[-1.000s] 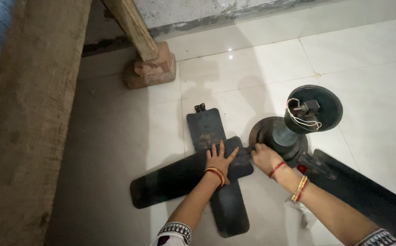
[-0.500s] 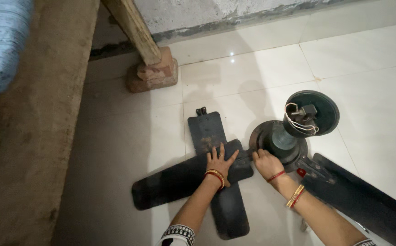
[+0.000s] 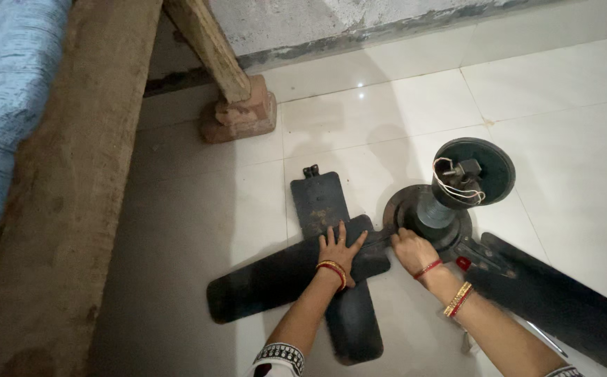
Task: The person attaches the blades of a ceiling fan to the motor housing using a screwdriver. They position each blade, insert screws, and tighten them to secure the blades to the fan hub.
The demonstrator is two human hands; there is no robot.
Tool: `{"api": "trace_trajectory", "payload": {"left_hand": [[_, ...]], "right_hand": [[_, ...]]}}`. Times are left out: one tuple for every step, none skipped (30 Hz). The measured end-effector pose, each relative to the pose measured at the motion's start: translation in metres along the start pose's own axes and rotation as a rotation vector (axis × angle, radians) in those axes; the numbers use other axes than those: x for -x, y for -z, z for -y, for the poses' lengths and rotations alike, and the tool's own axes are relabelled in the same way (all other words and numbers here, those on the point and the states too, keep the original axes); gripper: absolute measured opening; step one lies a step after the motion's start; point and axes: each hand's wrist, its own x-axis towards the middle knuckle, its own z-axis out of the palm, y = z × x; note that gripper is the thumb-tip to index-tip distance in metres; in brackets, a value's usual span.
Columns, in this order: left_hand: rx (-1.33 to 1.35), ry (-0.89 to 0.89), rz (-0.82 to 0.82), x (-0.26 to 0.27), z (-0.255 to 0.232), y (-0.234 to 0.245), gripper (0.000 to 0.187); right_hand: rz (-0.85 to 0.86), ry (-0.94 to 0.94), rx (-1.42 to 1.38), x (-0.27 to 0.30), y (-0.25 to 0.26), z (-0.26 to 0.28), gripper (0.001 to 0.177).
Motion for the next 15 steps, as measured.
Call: {"api": "trace_trajectory", "payload": {"left_hand": [[-0.004,0.000,-0.012,0.0001,-0.0006,-0.0006,0.156],[-0.008,0.001,-0.023,0.0003,-0.0008,-0.0013,0.156],[-0.013,0.001,-0.034,0.0010,-0.0006,-0.0022,0.156],[-0.011,0.003,-0.043,0.0017,-0.0004,-0.0029,0.155],[-0.009,0.003,-0.051,0.0024,-0.0004,-0.0036,0.155],[-0.008,0.004,-0.060,0.0031,-0.0008,-0.0041,0.154],[-0.004,0.009,-0.049,0.0032,-0.0012,-0.0035,0.154],[-0.001,0.014,-0.038,0.0029,-0.0020,-0.0027,0.154],[0.001,0.018,-0.027,0.0029,-0.0024,-0.0021,0.154],[-0.005,0.023,-0.031,0.0026,-0.0024,-0.0016,0.154],[-0.011,0.027,-0.034,0.0028,-0.0028,-0.0017,0.154],[-0.017,0.031,-0.037,0.0032,-0.0031,-0.0022,0.154],[-0.007,0.028,-0.046,0.0034,-0.0034,-0.0026,0.155],[0.003,0.026,-0.055,0.0039,-0.0032,-0.0033,0.155],[0.013,0.024,-0.065,0.0046,-0.0028,-0.0041,0.155]], "right_hand": [[-0.017,0.007,-0.004,0.0010,0.0007,-0.0003,0.009],[-0.034,0.014,-0.009,0.0020,0.0013,-0.0008,0.009],[-0.051,0.020,-0.015,0.0028,0.0019,-0.0008,0.008],[-0.056,0.027,-0.017,0.0036,0.0025,-0.0009,0.008],[-0.062,0.033,-0.020,0.0046,0.0032,-0.0010,0.008],[-0.068,0.039,-0.023,0.0059,0.0041,-0.0009,0.007],[-0.084,0.039,-0.042,0.0060,0.0055,-0.0010,0.008],[-0.100,0.039,-0.061,0.0065,0.0070,-0.0011,0.010],[-0.116,0.037,-0.081,0.0069,0.0080,-0.0005,0.013],[-0.107,0.020,-0.075,0.0069,0.0087,0.0001,0.015],[-0.097,0.001,-0.070,0.0080,0.0088,0.0011,0.018],[-0.086,-0.018,-0.066,0.0088,0.0083,0.0020,0.021],[-0.123,-0.011,-0.054,0.0094,0.0075,0.0023,0.020],[-0.160,-0.005,-0.043,0.0098,0.0060,0.0026,0.019],[-0.197,0.002,-0.032,0.0097,0.0037,0.0028,0.019]]}}
